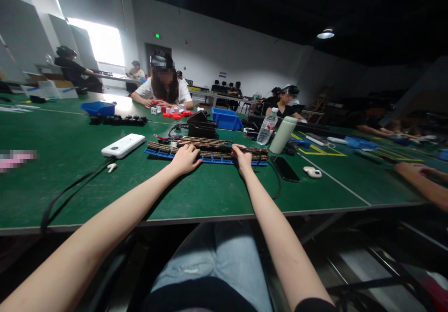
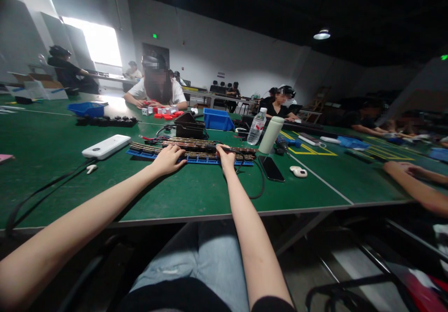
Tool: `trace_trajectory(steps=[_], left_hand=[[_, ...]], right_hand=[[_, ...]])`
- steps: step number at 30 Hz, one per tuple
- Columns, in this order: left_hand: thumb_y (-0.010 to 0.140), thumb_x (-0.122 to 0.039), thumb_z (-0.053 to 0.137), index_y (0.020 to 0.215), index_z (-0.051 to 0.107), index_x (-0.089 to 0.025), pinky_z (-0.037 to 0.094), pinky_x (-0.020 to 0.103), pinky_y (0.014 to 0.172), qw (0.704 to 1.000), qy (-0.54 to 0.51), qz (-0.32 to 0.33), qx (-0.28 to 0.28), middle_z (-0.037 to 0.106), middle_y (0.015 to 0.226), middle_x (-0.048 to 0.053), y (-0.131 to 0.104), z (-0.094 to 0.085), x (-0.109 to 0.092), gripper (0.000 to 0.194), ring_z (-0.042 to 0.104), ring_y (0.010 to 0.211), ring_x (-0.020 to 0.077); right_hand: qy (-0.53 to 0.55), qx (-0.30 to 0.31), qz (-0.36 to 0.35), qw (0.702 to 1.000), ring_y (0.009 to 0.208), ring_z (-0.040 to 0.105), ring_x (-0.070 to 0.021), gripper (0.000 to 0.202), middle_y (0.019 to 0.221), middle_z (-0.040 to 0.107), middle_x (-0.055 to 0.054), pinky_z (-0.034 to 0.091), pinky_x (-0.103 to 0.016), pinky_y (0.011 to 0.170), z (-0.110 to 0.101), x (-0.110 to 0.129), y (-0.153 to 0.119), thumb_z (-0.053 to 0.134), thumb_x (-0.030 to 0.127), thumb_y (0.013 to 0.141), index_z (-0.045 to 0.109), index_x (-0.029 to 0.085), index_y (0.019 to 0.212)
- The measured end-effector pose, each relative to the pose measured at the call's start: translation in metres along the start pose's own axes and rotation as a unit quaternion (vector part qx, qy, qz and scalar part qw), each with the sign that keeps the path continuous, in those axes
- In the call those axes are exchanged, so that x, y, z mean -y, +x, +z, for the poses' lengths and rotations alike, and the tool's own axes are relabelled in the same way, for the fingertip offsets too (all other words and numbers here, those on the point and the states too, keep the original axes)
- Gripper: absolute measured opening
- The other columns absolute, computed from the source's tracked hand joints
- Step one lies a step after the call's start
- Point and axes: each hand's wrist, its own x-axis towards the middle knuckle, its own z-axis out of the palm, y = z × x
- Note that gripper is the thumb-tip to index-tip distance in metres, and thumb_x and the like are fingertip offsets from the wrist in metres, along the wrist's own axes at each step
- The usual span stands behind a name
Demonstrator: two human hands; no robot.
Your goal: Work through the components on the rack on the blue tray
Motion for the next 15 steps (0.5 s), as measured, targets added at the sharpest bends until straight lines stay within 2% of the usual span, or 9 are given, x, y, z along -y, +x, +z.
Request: trace_trajectory(steps=[7, 15], left_hand=[[0.106, -0.043, 0.06, 0.13, 0.074, -0.015, 0.05, 0.045, 0.103, 1.0, 0.017, -0.015, 0.006, 0.071, 0.127, 0.019, 0.003, 0.002, -0.003, 0.039, 0.062, 0.119, 0.034], [0.108, -0.038, 0.057, 0.12, 0.079, -0.019, 0.05, 0.046, 0.106, 0.999, -0.004, -0.032, -0.024, 0.073, 0.122, 0.016, 0.005, 0.004, -0.005, 0.031, 0.065, 0.116, 0.0317]], right_hand=[[0.05, -0.028, 0.056, 0.997, 0.059, 0.063, -0.0115, 0.018, 0.061, 0.067, 0.004, 0.056, -0.024, 0.061, 0.003, 0.003, -0.007, 0.085, 0.022, 0.062, 0.075, 0.019, 0.077], [0.066, -0.044, 0.079, 0.994, 0.058, 0.067, -0.0127, 0.023, 0.063, 0.07, 0.002, 0.061, -0.025, 0.063, 0.005, -0.002, -0.011, 0.089, 0.025, 0.068, 0.071, 0.019, 0.08]])
